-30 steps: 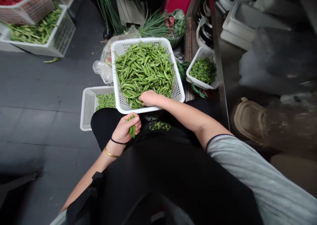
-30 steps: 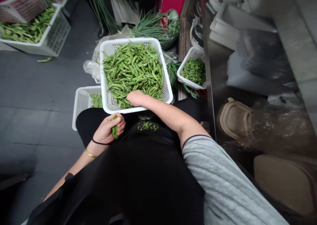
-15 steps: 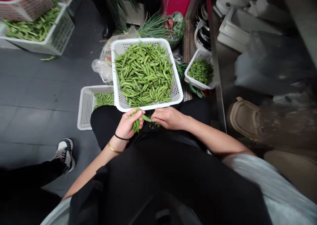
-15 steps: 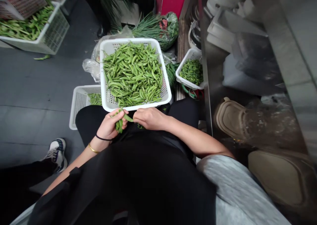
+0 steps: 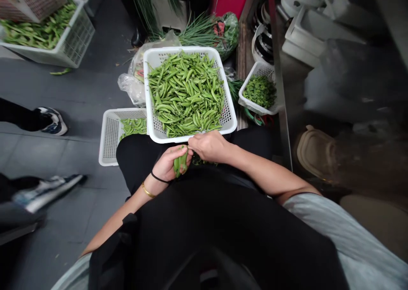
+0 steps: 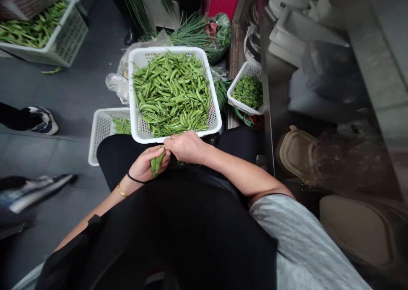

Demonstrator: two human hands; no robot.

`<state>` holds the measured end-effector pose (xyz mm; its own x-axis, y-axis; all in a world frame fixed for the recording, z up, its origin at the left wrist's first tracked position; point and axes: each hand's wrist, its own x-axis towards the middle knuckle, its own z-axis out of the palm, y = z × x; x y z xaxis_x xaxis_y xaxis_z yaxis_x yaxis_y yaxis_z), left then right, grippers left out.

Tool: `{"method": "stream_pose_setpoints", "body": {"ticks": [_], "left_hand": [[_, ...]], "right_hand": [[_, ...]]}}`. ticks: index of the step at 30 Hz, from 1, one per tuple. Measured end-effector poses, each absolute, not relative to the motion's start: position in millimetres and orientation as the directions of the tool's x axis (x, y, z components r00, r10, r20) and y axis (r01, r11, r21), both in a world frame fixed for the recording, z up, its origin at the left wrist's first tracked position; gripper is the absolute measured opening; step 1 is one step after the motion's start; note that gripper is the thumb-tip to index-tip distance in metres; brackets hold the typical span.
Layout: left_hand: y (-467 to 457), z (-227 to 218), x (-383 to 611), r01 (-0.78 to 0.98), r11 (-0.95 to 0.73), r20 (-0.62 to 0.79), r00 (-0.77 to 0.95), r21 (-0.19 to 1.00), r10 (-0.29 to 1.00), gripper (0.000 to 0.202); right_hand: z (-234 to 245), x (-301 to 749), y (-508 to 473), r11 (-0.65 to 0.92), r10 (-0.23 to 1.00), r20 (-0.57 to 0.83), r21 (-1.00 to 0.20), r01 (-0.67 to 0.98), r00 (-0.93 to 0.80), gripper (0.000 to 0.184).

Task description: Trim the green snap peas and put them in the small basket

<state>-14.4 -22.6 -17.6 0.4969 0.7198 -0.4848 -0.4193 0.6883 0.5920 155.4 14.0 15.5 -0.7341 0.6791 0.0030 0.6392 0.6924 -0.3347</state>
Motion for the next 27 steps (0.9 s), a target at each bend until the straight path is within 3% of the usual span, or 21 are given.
{"method": "stream_pose_setpoints", "body": {"ticks": [3,6,9,11,16,21,23,25,27], "left_hand": [[-22,-20,-10,-0.475,0.668,-0.538,0.398,0.573,0.744,0.024],[-20,-21,-16,-0.489,0.554,-0.509,0.236,0.674,0.828,0.024],[-20,-18,-26,-0.409,0.351,-0.369,0.036,0.843,0.929,0.021],[-21,-13,-29,-0.301,0.241,-0.253,-0.002,0.923,0.967,0.018],[-29,1,-23,-0.032,0.095,-0.094,0.036,0.995,0.995,0.015],[-33,12,-37,0.062,0.108,-0.112,0.053,0.992,0.992,0.02],[-31,20,-45,0.136,0.094,-0.108,0.101,0.986,0.989,0.022],[-25,30,-47,0.242,0.02,-0.081,0.244,0.97,0.966,0.024],[-20,37,-43,0.287,-0.067,-0.085,0.485,0.955,0.87,0.018]], "right_hand": [[12,153,9,0.663,0.722,0.001,-0.285,0.692,-0.692,0.026],[17,172,9,0.635,0.748,0.103,-0.399,0.662,-0.656,0.032],[30,204,13,0.527,0.823,0.124,-0.531,0.664,-0.555,0.033],[37,216,15,0.475,0.844,0.077,-0.567,0.673,-0.531,0.028],[26,195,10,0.584,0.721,-0.009,-0.531,0.614,-0.693,0.03],[15,180,4,0.668,0.634,-0.032,-0.479,0.569,-0.772,0.033],[22,182,1,0.705,0.559,-0.119,-0.452,0.546,-0.82,0.029],[32,182,-1,0.755,0.445,-0.22,-0.429,0.495,-0.868,0.024],[40,179,-2,0.788,0.385,-0.208,-0.433,0.437,-0.899,0.023]]}}
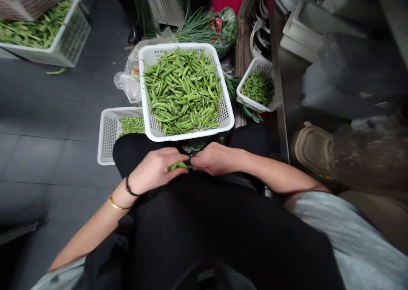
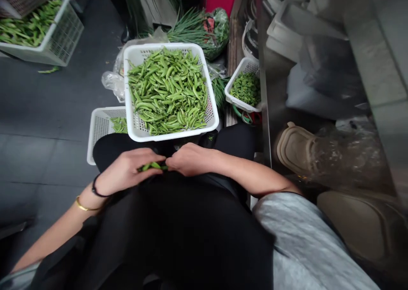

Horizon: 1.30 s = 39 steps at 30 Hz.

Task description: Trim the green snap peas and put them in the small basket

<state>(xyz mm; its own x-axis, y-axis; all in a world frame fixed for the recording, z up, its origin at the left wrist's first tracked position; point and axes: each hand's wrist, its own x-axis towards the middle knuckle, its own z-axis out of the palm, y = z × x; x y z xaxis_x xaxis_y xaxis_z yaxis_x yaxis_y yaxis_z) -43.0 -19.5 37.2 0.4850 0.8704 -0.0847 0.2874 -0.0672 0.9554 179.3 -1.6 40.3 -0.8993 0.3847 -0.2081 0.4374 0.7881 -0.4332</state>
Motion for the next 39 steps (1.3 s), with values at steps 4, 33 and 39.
{"method": "stream_pose_setpoints", "body": {"ticks": [4,33,39], "left_hand": [[-18,34,-25,0.199,-0.012,-0.104,0.564,0.98,0.819,0.009],[4,-10,-41,-0.564,0.446,-0.437,0.161,0.695,0.885,0.023],[-1,-10,-44,-0.512,0.47,-0.458,0.159,0.719,0.874,0.026]], "right_hand": [[40,172,-1,0.737,0.532,0.109,-0.547,0.397,-0.839,0.034],[-10,143,97,0.406,0.717,-0.42,-0.397,0.823,-0.556,0.036],[-41,118,117,0.345,0.683,-0.539,-0.357,0.868,-0.493,0.021]]}}
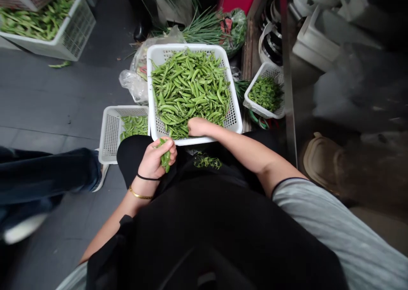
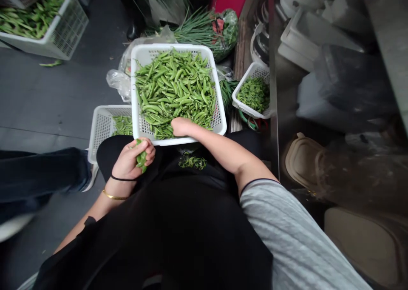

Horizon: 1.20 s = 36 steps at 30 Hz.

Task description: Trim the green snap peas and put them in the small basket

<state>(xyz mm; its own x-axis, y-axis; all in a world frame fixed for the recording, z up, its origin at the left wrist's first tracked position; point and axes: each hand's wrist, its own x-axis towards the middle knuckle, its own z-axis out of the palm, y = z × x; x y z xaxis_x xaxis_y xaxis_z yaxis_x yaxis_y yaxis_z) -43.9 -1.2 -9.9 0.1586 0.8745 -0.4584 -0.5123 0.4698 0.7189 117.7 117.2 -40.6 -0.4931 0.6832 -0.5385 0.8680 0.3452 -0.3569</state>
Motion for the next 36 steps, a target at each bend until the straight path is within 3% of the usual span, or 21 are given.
{"method": "stream_pose_setpoints", "body": {"ticks": [3,6,8,11,13,16,19,26,28,30,33,36], "left_hand": [[-4,-15,-41,-0.451,0.504,-0.486,0.165,0.736,0.858,0.024],[-5,-18,-30,-0.384,0.571,-0.528,0.221,0.726,0.82,0.029],[-7,-17,-23,-0.367,0.566,-0.519,0.227,0.738,0.824,0.031],[-11,-13,-19,-0.32,0.528,-0.465,0.255,0.787,0.848,0.027],[-14,-9,-21,-0.257,0.539,-0.445,0.343,0.802,0.827,0.025],[-18,-5,-24,-0.188,0.565,-0.424,0.485,0.803,0.765,0.026],[-20,-5,-24,-0.192,0.584,-0.397,0.566,0.789,0.722,0.027],[-21,-8,-18,-0.28,0.634,-0.359,0.632,0.721,0.687,0.027],[-21,-8,-15,-0.305,0.641,-0.346,0.642,0.704,0.685,0.027],[-21,-8,-12,-0.342,0.644,-0.345,0.626,0.684,0.699,0.027],[-20,-8,-10,-0.424,0.618,-0.404,0.493,0.662,0.771,0.027],[-19,-6,-15,-0.459,0.526,-0.44,0.289,0.716,0.85,0.023]], "right_hand": [[-23,149,109,0.274,0.722,-0.44,-0.528,0.804,-0.535,0.019],[-2,175,78,0.018,0.713,-0.413,-0.798,0.603,-0.567,0.019],[6,181,50,-0.112,0.661,-0.429,-0.867,0.485,-0.615,0.018],[13,180,20,-0.053,0.588,-0.362,-0.91,0.412,-0.723,0.018],[18,178,14,0.063,0.65,-0.235,-0.931,0.36,-0.722,0.019],[25,176,17,0.207,0.786,-0.022,-0.933,0.295,-0.618,0.017],[29,172,21,0.298,0.77,0.052,-0.911,0.286,-0.635,0.012],[27,171,18,0.037,0.73,-0.094,-0.984,0.176,-0.677,0.015],[26,170,17,0.079,0.703,-0.099,-0.973,0.216,-0.704,0.015],[24,166,13,0.27,0.752,-0.001,-0.912,0.31,-0.659,0.016],[23,163,5,0.541,0.798,0.231,-0.681,0.493,-0.556,0.021],[30,176,-1,0.589,0.802,0.329,-0.572,0.571,-0.498,0.023]]}}
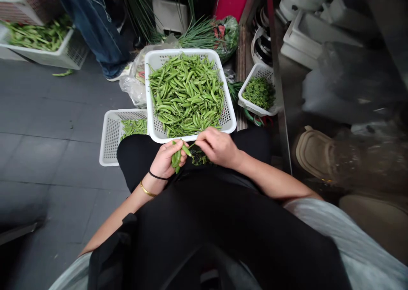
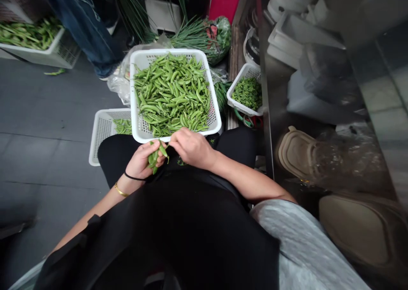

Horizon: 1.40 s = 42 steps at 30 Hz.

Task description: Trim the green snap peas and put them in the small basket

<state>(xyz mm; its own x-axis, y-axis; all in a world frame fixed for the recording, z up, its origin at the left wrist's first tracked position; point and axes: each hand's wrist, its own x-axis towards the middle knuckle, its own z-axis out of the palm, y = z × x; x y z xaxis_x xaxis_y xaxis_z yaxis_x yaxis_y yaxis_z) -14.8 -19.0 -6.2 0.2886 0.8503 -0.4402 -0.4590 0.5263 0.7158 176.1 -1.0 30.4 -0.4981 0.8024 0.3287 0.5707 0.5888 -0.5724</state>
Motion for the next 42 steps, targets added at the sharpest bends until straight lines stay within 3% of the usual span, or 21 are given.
{"method": "stream_pose_setpoints", "body": {"ticks": [4,8,12,15,18,21,23,26,28,30,32,35,37,39,42], "left_hand": [[-21,0,-21,-0.391,0.34,-0.339,0.074,0.855,0.938,0.023],[-26,5,-18,-0.273,0.252,-0.243,0.065,0.929,0.968,0.023],[-31,7,-21,-0.172,0.206,-0.198,0.062,0.963,0.978,0.02],[-32,17,-33,0.054,0.127,-0.128,0.018,0.99,0.992,0.022],[-30,33,-40,0.254,0.017,-0.066,0.186,0.967,0.98,0.024],[-28,42,-36,0.285,-0.049,-0.102,0.49,0.957,0.866,0.013],[-29,40,-29,0.253,-0.049,-0.096,0.532,0.966,0.842,0.008],[-31,29,-23,0.06,0.118,-0.131,0.344,0.991,0.93,0.014],[-30,18,-24,-0.164,0.196,-0.171,0.154,0.967,0.973,0.018],[-24,9,-31,-0.362,0.201,-0.208,0.018,0.91,0.978,0.02],[-18,1,-40,-0.488,0.246,-0.281,0.0,0.838,0.96,0.021],[-12,-9,-46,-0.551,0.397,-0.411,0.105,0.734,0.906,0.024],[-11,-14,-44,-0.549,0.473,-0.453,0.182,0.69,0.873,0.023],[-12,-17,-40,-0.526,0.522,-0.461,0.255,0.671,0.85,0.022],[-15,-19,-38,-0.467,0.566,-0.45,0.344,0.679,0.824,0.026]], "right_hand": [[45,205,0,0.502,0.854,0.248,-0.623,0.6,-0.458,0.018],[38,199,2,0.509,0.794,0.111,-0.659,0.553,-0.598,0.026],[21,178,5,0.639,0.678,0.083,-0.558,0.53,-0.73,0.025],[20,176,3,0.699,0.635,0.046,-0.46,0.548,-0.771,0.03],[32,178,-3,0.803,0.49,-0.048,-0.363,0.472,-0.871,0.025],[42,174,-7,0.84,0.426,-0.015,-0.366,0.401,-0.905,0.023],[43,170,-7,0.788,0.503,0.095,-0.457,0.412,-0.859,0.027],[36,171,-4,0.645,0.68,0.237,-0.643,0.413,-0.694,0.029],[30,181,-4,0.556,0.758,0.228,-0.716,0.422,-0.611,0.027],[26,196,-3,0.486,0.772,0.121,-0.745,0.457,-0.624,0.026],[27,210,1,0.452,0.698,-0.082,-0.72,0.526,-0.711,0.018],[30,211,21,0.459,0.558,-0.359,-0.617,0.639,-0.748,0.029],[26,193,44,0.458,0.649,-0.348,-0.532,0.712,-0.677,0.02],[12,164,71,0.459,0.785,-0.226,-0.413,0.787,-0.576,0.017],[-20,122,106,0.507,0.765,-0.235,-0.355,0.786,-0.6,0.02]]}}
